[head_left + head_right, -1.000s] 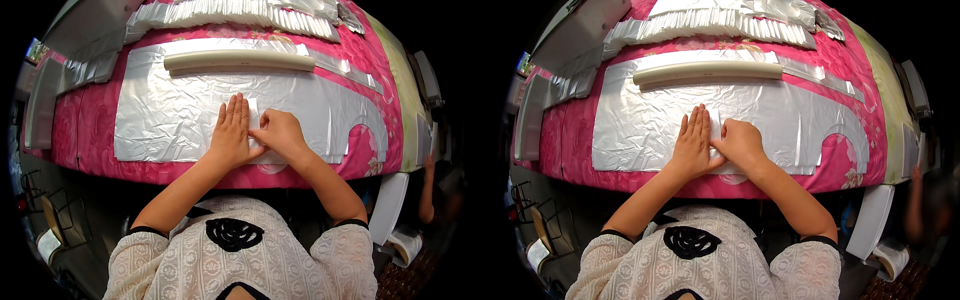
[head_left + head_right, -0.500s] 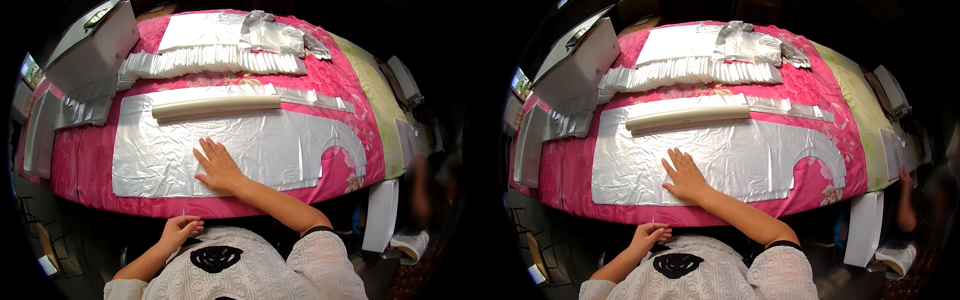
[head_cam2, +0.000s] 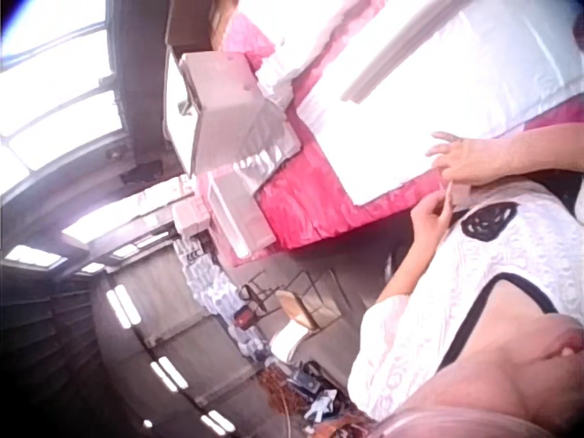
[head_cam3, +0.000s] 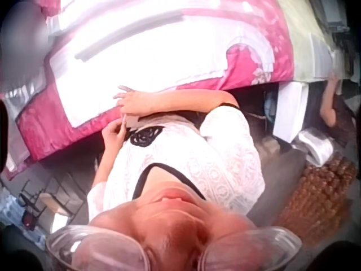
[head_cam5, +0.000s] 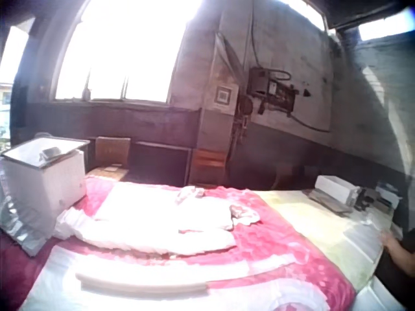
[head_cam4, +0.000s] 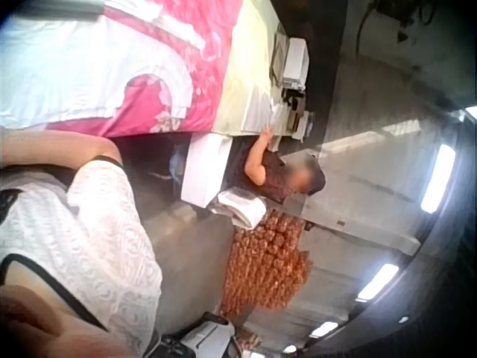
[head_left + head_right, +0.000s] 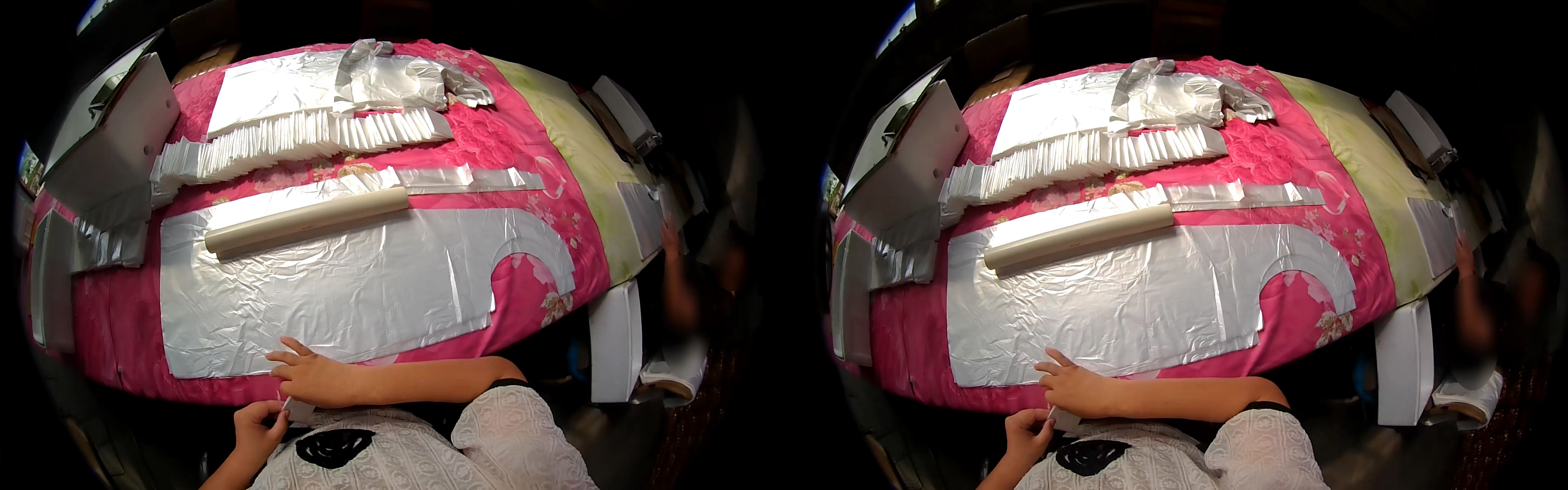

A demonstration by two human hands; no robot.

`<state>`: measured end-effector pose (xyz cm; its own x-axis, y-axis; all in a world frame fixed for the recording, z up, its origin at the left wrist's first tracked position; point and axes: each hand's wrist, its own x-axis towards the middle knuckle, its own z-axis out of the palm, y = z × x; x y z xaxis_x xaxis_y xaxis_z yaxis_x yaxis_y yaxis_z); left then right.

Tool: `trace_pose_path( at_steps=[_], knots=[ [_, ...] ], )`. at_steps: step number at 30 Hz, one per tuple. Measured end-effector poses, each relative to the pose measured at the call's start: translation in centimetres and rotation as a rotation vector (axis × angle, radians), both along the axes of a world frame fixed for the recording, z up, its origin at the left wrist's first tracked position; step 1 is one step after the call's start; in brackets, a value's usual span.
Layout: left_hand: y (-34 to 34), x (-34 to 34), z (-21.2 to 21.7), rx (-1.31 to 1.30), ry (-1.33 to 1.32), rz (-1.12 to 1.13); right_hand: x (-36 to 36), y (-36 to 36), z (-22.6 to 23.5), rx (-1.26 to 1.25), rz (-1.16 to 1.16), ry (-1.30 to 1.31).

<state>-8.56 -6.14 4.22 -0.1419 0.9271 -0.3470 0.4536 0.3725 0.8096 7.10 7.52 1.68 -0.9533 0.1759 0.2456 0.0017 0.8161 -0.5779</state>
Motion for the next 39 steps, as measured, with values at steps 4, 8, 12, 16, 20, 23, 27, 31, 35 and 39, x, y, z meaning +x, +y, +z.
trace_pose_path(
  at_steps=[4,8,12,16,20,23,27,31,35,39],
  knots=[
    [4.3,-0.2,0.3,0.417,0.152,-0.083,5.4,7.6,2.1,-0.168,-0.175,0.038],
    [4.8,-2.4,-1.5,0.538,0.524,-0.217,12.1,18.8,4.0,-0.344,-0.825,0.221],
    [3.8,-2.9,-3.9,0.467,0.64,-0.24,18.9,32.6,2.3,-0.612,-1.128,0.626],
    [3.2,-3.3,-4.8,0.443,0.731,-0.275,22.5,40.6,0.5,-0.583,-1.402,0.662],
    [3.0,-3.5,-5.0,0.416,0.763,-0.289,23.9,44.6,-2.6,-0.295,-1.62,0.38],
    [2.7,-3.4,-4.9,0.4,0.779,-0.291,23.1,45.1,-3.9,-0.1,-1.708,0.069],
    [2.8,-3.4,-4.9,0.4,0.771,-0.305,20.8,42.8,-2.0,0.348,-1.781,-0.131],
    [3.0,-3.3,-4.8,0.407,0.761,-0.301,16.6,38.3,1.1,0.303,-1.281,0.163],
    [3.1,-3.1,-4.6,0.427,0.766,-0.278,10.6,26.6,4.5,0.066,-0.527,0.02],
    [3.2,-3.2,-4.3,0.513,0.733,-0.283,9.5,21.0,2.0,0.308,-0.467,-0.101]
  ],
)
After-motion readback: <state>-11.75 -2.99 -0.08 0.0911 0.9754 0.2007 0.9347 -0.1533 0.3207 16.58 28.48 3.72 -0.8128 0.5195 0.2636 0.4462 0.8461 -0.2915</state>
